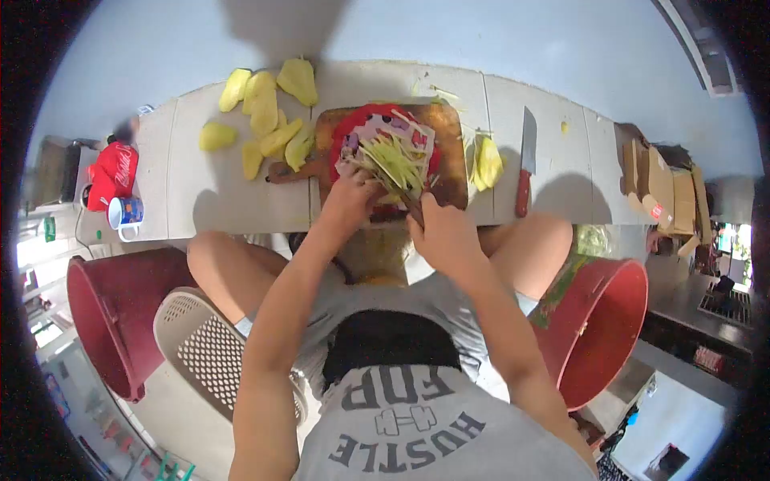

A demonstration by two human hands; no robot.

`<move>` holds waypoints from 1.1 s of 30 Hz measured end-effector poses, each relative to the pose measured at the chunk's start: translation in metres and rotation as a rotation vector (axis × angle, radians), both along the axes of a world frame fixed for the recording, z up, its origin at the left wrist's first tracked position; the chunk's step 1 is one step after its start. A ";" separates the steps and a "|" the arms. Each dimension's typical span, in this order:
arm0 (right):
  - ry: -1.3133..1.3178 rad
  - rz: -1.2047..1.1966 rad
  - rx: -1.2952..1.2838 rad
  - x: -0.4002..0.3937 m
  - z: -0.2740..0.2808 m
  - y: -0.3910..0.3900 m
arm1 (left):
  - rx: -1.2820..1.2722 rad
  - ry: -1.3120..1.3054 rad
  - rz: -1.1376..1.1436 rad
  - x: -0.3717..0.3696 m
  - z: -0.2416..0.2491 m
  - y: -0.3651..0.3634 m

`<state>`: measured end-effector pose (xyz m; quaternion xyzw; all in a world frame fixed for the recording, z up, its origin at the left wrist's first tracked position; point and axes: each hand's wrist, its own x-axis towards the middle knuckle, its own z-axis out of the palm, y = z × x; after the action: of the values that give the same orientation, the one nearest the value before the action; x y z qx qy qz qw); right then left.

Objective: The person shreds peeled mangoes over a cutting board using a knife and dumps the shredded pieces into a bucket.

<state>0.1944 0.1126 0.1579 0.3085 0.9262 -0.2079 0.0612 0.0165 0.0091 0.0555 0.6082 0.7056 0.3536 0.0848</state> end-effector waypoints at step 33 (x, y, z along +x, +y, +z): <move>-0.003 -0.051 -0.028 0.002 -0.009 -0.016 | -0.084 -0.068 0.045 0.012 0.005 -0.006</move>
<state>0.1963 0.0961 0.1494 0.3313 0.9150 -0.2217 0.0615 0.0288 0.0026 0.0606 0.5758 0.7300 0.3459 0.1261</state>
